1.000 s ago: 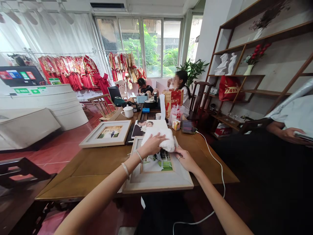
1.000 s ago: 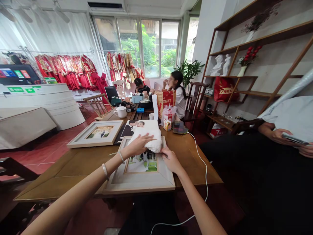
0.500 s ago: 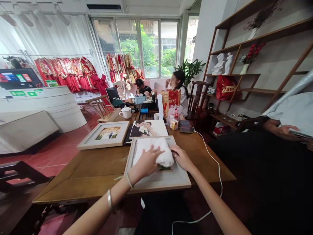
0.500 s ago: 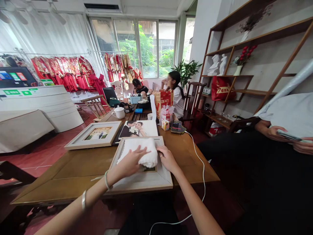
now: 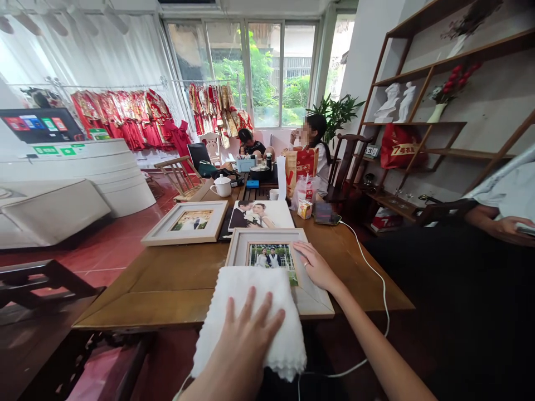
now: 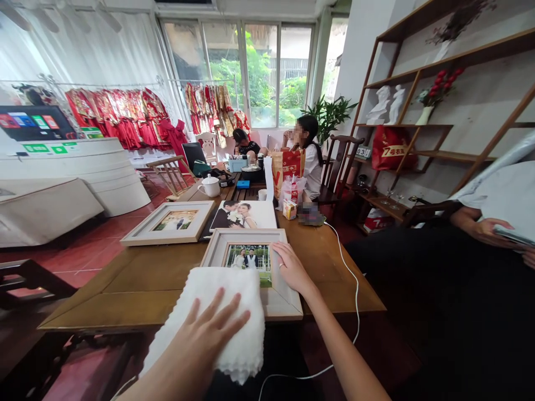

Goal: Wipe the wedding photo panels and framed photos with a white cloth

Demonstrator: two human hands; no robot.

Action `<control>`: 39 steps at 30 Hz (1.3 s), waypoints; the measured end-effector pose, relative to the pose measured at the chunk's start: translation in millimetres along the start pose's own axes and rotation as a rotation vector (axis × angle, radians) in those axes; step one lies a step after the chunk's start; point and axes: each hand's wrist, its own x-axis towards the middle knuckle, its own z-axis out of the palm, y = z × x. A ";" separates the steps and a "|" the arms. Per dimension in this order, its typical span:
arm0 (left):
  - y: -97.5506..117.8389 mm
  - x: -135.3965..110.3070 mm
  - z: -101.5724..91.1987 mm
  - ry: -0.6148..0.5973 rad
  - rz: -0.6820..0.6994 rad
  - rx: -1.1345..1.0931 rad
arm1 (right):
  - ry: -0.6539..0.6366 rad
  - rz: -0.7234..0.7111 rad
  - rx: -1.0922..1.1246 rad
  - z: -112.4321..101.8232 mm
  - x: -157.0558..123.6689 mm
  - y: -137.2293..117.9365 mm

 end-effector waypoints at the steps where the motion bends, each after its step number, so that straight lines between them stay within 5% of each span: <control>1: -3.5 -2.1 0.0 0.001 -0.051 0.016 | -0.003 0.004 -0.002 0.0 -0.1 -0.6; 5: -29.6 7.8 -1.9 0.126 -0.164 0.073 | -0.010 0.022 -0.017 -0.3 -0.7 -2.3; 11: -85.2 67.3 -14.5 0.275 -0.053 0.061 | -0.012 0.035 -0.014 -0.9 -1.1 -1.9; 16: -99.8 94.2 -25.2 0.317 -0.027 0.053 | 0.001 0.044 -0.015 0.3 -1.1 -0.9; 19: -91.5 76.6 -25.6 0.246 -0.029 0.046 | 0.016 0.039 -0.001 1.6 -0.9 0.2; 26: -50.0 -6.6 -4.0 0.059 -0.068 -0.061 | 0.036 0.032 0.037 3.7 -1.3 3.0; 29: -40.4 -15.6 6.6 0.070 -0.122 -0.069 | 0.025 0.045 0.048 3.8 -1.5 4.5; 32: -49.8 3.1 6.6 0.160 -0.135 -0.027 | 0.014 0.056 0.047 3.7 -1.1 5.3; 39: -104.2 93.1 -17.2 0.388 -0.097 0.077 | 0.028 0.044 0.050 3.7 -1.3 4.2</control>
